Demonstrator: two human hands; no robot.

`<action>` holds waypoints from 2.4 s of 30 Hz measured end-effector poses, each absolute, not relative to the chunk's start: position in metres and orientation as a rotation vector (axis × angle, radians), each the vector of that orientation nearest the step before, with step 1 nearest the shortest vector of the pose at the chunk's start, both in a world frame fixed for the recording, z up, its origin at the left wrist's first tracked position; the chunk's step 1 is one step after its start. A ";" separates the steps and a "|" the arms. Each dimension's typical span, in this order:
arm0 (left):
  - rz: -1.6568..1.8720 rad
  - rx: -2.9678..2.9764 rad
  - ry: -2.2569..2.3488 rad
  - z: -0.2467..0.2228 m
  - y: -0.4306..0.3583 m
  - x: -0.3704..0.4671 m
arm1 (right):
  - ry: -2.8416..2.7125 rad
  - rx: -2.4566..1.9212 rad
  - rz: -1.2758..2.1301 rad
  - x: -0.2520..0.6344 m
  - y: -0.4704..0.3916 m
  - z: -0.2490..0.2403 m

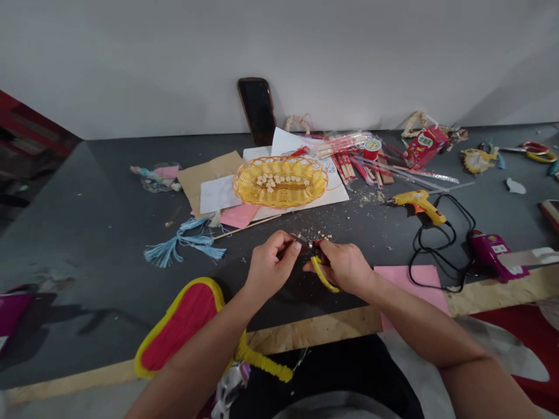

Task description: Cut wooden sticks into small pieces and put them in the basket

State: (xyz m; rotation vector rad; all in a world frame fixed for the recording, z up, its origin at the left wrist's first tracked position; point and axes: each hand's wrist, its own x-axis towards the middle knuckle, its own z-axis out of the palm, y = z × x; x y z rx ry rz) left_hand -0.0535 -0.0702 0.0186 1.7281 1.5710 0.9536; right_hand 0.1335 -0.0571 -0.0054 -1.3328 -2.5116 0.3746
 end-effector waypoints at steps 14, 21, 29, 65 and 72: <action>0.916 1.475 1.355 0.024 -0.069 -0.055 | -2.505 -1.242 0.300 0.132 -0.056 -0.003; 0.983 1.354 1.308 0.020 -0.072 -0.053 | -2.600 -1.253 0.306 0.132 -0.064 -0.006; 0.973 1.570 1.461 0.021 -0.077 -0.049 | -2.602 -1.318 0.466 0.131 -0.064 0.000; 0.908 2.110 1.695 -0.002 -0.049 -0.066 | -2.603 -2.210 0.000 0.178 0.003 0.023; 0.820 2.049 1.717 -0.004 -0.046 -0.066 | -2.805 -2.230 0.155 0.182 0.024 0.051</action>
